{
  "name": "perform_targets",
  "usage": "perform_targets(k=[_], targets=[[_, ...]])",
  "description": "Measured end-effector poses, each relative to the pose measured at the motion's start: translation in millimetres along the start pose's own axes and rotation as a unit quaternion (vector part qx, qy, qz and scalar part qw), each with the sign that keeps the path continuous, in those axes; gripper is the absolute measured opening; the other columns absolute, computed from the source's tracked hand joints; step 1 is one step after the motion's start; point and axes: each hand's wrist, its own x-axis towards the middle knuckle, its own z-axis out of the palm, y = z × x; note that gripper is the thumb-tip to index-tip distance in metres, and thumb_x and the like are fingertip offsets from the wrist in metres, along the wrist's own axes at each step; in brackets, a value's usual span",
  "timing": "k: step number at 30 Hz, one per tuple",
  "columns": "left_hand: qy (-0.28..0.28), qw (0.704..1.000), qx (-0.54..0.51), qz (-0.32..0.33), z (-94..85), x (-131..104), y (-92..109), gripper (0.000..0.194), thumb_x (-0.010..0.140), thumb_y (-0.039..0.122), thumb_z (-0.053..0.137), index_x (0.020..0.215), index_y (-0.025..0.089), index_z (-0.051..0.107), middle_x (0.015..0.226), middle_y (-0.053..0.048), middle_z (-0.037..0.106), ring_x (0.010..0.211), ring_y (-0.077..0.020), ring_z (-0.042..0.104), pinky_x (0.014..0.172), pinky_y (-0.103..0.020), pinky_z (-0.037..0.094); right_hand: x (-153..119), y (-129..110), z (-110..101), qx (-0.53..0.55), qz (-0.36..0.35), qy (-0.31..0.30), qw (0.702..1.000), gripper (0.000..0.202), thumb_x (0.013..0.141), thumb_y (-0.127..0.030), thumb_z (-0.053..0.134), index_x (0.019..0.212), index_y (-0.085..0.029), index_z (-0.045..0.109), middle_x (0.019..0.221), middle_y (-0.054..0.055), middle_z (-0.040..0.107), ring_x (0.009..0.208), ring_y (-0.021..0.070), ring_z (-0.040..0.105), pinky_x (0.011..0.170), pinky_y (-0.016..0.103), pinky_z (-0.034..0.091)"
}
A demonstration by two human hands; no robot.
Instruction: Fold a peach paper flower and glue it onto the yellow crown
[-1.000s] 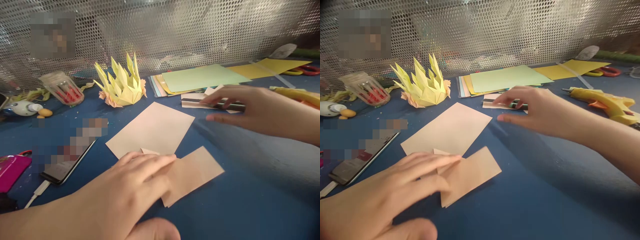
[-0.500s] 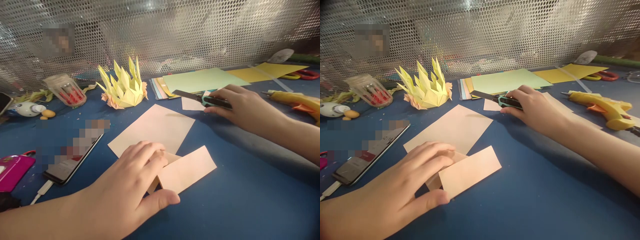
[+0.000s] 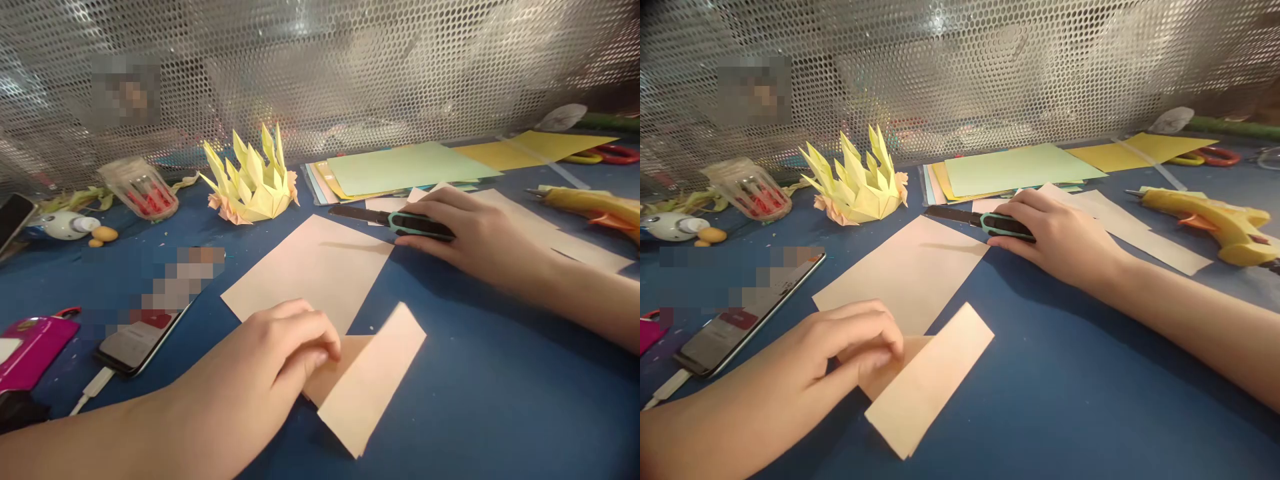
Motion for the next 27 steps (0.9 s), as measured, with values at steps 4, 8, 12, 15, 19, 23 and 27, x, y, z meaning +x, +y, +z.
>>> perform_targets(k=[4,8,12,15,19,23,27], targets=[[0.088,0.996,-0.016,0.018,3.0,-2.3,-3.5,0.035,0.104,0.027,0.042,0.121,0.035,0.070,0.114,0.005,0.071,0.094,-0.0115,0.072,0.073,-0.017,0.056,0.5,-0.7,-2.6,-0.017,0.010,0.020,1.000,0.048,0.101,-0.058,0.047,0.118,-0.019,0.069,0.111,0.015,0.070,0.099,0.0314,0.069,0.087,0.043,0.055],[0.090,0.993,0.039,0.070,10.2,-11.2,-3.2,0.040,0.103,0.031,0.042,0.138,0.034,0.061,0.117,0.002,0.072,0.087,-0.0134,0.073,0.066,-0.017,0.059,0.1,-0.8,-2.6,-0.027,0.024,0.037,0.999,0.046,0.100,-0.057,0.049,0.115,-0.018,0.068,0.108,0.014,0.070,0.093,0.0289,0.070,0.084,0.039,0.054],[0.064,0.981,0.127,0.130,17.1,-22.1,-6.8,0.040,0.099,0.030,0.046,0.135,0.025,0.063,0.114,-0.003,0.073,0.080,-0.0167,0.073,0.065,-0.021,0.060,-0.5,-0.6,-1.9,-0.037,0.047,0.039,0.997,0.037,0.095,-0.058,0.057,0.104,-0.023,0.063,0.094,0.009,0.071,0.081,0.0273,0.069,0.069,0.036,0.052],[0.034,0.965,0.217,0.145,20.8,-28.0,-8.4,0.034,0.098,0.020,0.043,0.117,0.023,0.071,0.096,-0.003,0.073,0.075,-0.0183,0.071,0.068,-0.026,0.060,-2.0,-1.7,-2.8,-0.048,0.049,0.029,0.997,0.035,0.093,-0.058,0.057,0.101,-0.024,0.056,0.083,0.007,0.071,0.068,0.0263,0.067,0.059,0.033,0.046],[0.076,0.939,0.292,0.168,24.1,-30.8,-6.1,0.031,0.104,0.023,0.044,0.091,0.020,0.072,0.082,-0.005,0.070,0.079,-0.0215,0.069,0.070,-0.030,0.059,-5.4,-1.1,-3.9,-0.059,0.033,0.034,0.997,0.027,0.094,-0.052,0.053,0.099,-0.025,0.047,0.076,0.005,0.069,0.057,0.0249,0.062,0.053,0.030,0.037],[0.152,0.912,0.309,0.223,25.3,-27.2,-2.7,0.028,0.103,0.024,0.052,0.081,0.018,0.069,0.093,-0.009,0.072,0.091,-0.0240,0.069,0.085,-0.036,0.061,-8.7,6.8,-0.9,-0.045,-0.012,0.028,0.999,0.018,0.095,-0.043,0.048,0.093,-0.027,0.041,0.063,0.000,0.062,0.046,0.0217,0.052,0.048,0.028,0.028],[0.165,0.906,0.319,0.226,22.5,-24.8,2.1,0.023,0.104,0.022,0.051,0.094,0.018,0.071,0.130,-0.013,0.068,0.129,-0.0253,0.060,0.110,-0.037,0.052,-10.6,14.4,3.0,-0.004,-0.085,-0.004,0.996,0.021,0.099,-0.046,0.044,0.092,-0.027,0.038,0.059,-0.004,0.055,0.043,0.0175,0.045,0.047,0.027,0.026]])
